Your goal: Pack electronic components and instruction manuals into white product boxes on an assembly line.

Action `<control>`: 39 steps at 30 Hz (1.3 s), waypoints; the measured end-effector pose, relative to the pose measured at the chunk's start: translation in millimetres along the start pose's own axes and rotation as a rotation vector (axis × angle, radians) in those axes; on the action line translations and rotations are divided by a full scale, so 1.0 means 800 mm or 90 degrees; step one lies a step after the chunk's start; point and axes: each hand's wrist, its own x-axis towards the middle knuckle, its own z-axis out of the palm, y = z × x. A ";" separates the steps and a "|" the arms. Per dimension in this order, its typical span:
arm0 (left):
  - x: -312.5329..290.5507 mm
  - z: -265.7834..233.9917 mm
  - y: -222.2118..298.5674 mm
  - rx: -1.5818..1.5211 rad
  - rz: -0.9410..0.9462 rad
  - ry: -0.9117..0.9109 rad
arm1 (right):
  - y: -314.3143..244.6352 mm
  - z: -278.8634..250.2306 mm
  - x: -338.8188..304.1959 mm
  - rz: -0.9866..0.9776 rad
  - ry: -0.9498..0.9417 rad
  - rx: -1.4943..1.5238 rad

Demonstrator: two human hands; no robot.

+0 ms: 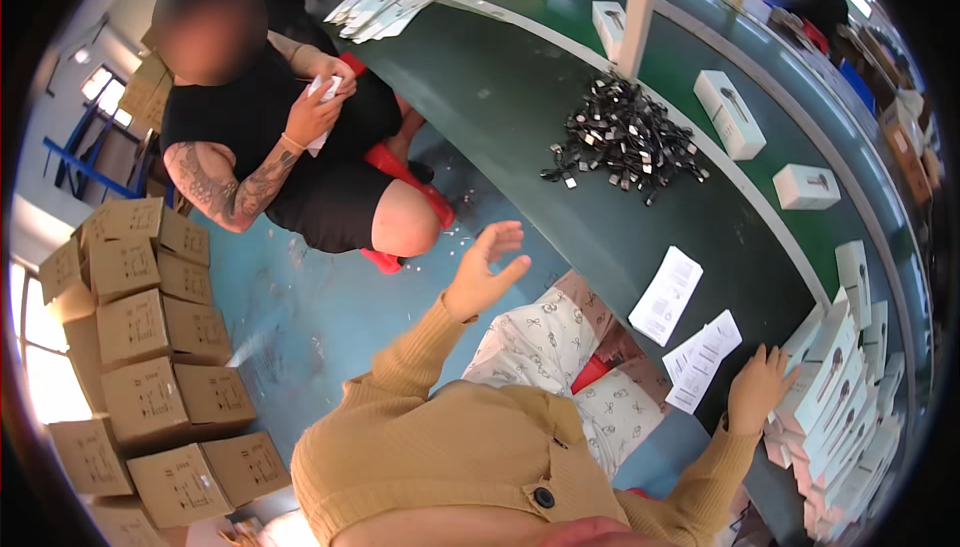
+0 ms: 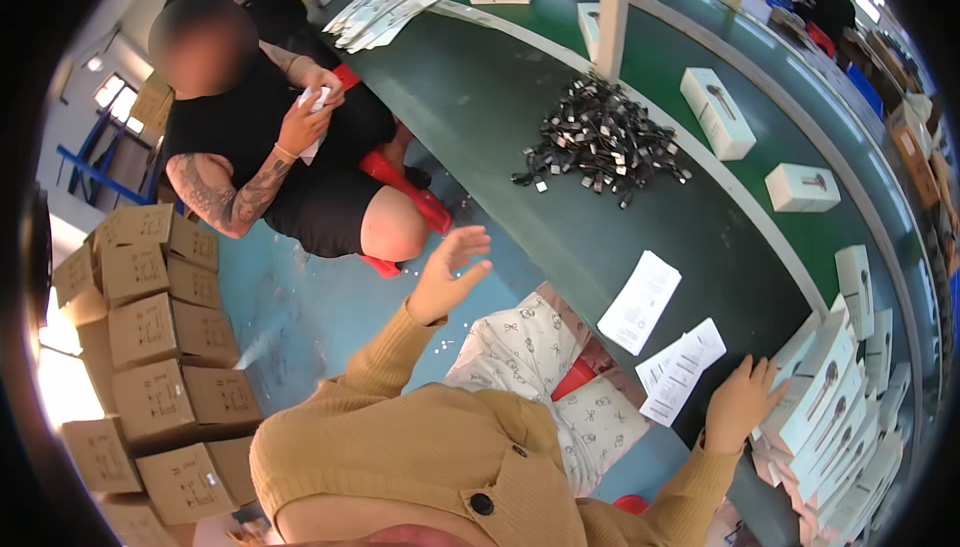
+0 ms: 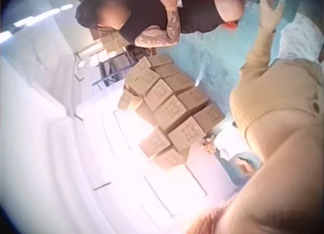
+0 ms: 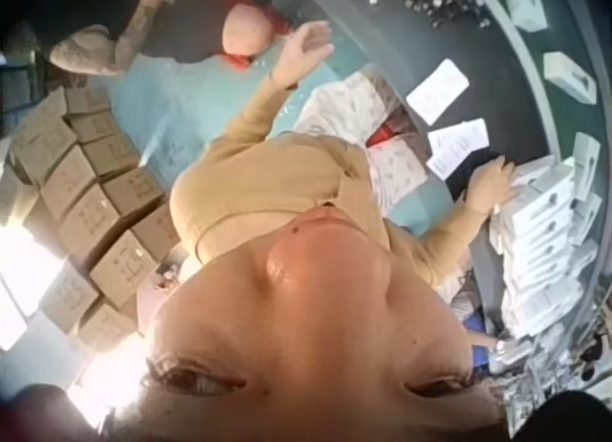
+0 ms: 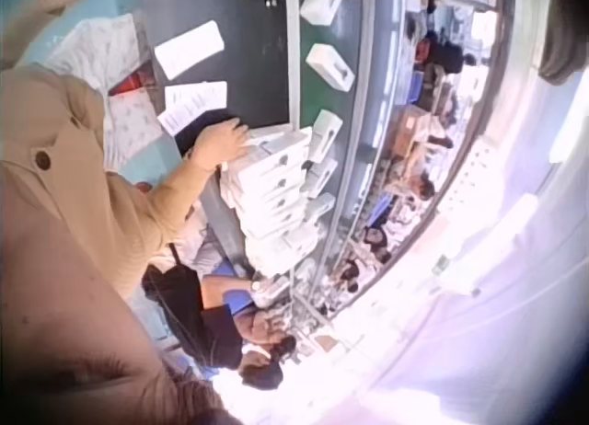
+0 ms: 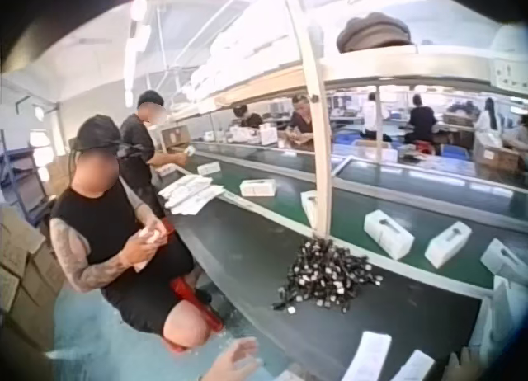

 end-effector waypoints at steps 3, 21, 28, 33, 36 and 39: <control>-0.003 0.008 -0.006 -0.024 -0.004 -0.007 | 0.005 0.015 -0.004 0.018 0.046 0.010; 0.019 0.033 -0.009 0.017 -0.016 -0.064 | 0.048 0.018 -0.010 0.111 0.018 0.129; 0.030 0.030 0.004 0.063 -0.052 -0.100 | 0.056 0.025 -0.011 0.117 0.041 0.170; 0.101 -0.001 0.070 0.280 0.195 0.054 | 0.055 0.019 -0.012 0.083 0.046 0.195; 0.204 -0.032 0.090 0.491 0.433 0.140 | 0.054 0.025 -0.015 0.061 0.112 0.201; 0.308 -0.069 0.063 0.801 0.266 0.170 | 0.018 -0.005 -0.014 0.005 0.212 0.272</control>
